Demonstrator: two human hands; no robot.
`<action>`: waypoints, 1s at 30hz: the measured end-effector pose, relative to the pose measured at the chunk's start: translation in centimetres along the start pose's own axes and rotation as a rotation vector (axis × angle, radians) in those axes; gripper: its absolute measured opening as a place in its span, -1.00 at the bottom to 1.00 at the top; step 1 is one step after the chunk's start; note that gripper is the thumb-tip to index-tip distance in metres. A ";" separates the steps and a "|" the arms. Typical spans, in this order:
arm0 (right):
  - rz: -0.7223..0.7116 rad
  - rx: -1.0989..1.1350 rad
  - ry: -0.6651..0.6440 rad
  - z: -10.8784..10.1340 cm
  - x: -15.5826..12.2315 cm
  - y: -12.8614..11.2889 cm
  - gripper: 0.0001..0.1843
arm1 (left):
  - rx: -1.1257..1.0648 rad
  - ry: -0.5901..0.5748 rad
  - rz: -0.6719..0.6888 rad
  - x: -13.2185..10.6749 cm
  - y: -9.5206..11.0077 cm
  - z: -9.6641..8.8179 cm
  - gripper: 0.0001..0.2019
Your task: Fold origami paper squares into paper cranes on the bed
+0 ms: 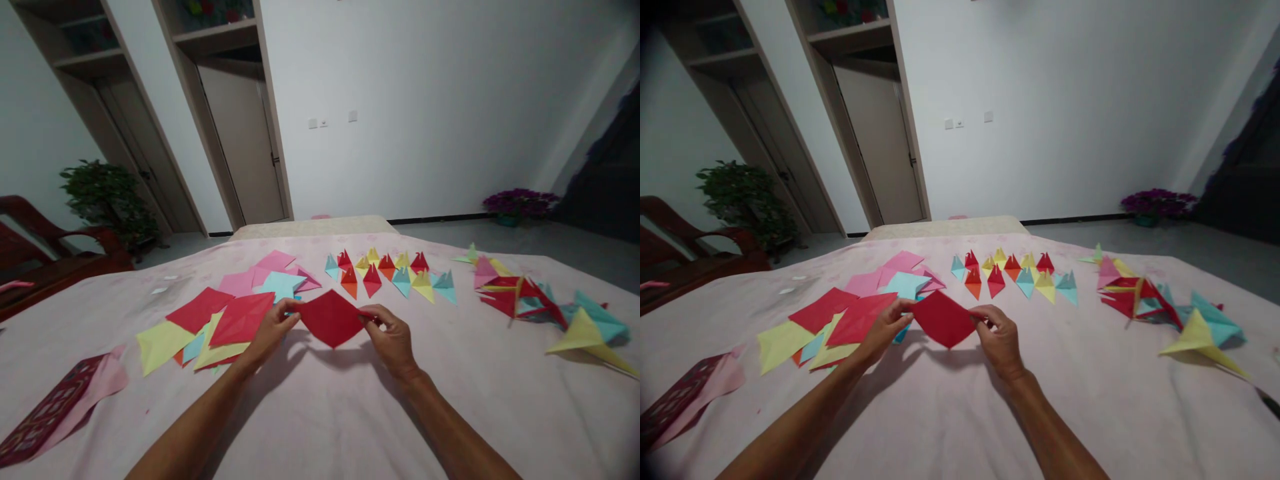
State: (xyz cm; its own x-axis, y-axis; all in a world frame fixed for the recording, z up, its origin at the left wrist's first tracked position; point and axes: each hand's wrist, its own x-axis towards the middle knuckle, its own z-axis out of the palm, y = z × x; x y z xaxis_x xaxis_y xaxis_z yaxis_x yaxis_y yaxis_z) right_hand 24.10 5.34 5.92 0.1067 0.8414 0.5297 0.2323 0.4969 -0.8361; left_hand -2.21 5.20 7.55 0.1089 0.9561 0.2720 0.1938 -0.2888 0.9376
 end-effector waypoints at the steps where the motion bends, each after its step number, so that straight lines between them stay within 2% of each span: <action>1: -0.128 -0.039 -0.009 -0.5 0.4 -0.3 -0.86 | 0.122 0.013 0.142 0.1 0.4 0.1 -0.71; 3: -0.330 -0.094 -0.027 -1.5 1.1 -1.0 -0.82 | 0.320 0.011 0.365 0.2 0.8 0.6 -0.70; 5: -0.430 -0.157 -0.088 -2.6 1.5 -1.3 -0.77 | 0.446 0.009 0.467 0.1 0.6 1.5 -0.77; 7: -0.489 -0.242 -0.217 -3.9 1.5 -0.9 -0.75 | 0.532 -0.040 0.482 -0.4 -0.2 2.5 -0.80; 10: -0.538 -0.447 -0.442 -5.8 0.7 0.8 -0.69 | 0.593 -0.196 0.436 -1.3 -1.8 4.1 -0.75; 14: -0.527 -0.693 -0.583 -7.0 -0.8 2.7 -0.49 | 0.575 -0.355 0.372 -2.1 -3.2 5.3 -0.66; 21: -0.493 -0.742 -0.698 -6.5 -0.8 2.4 -0.50 | 0.636 -0.410 0.305 -2.0 -3.6 5.6 -0.62; 25: -0.382 -0.715 -0.681 -7.0 -0.8 3.2 -0.61 | 0.651 -0.375 0.306 -1.7 -3.9 5.5 -0.67; 30: -0.263 -0.636 -0.601 -7.1 -0.6 3.4 -0.76 | 0.557 -0.239 0.212 -1.0 -4.2 5.4 -0.80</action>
State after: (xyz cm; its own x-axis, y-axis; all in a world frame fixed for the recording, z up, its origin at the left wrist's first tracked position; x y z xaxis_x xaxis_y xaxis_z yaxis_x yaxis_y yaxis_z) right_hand 31.69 5.01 3.75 -0.5048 0.7750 0.3801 0.6859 0.6275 -0.3685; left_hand 2.11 5.23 2.23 0.4028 0.8564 0.3229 0.6145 -0.5145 0.5981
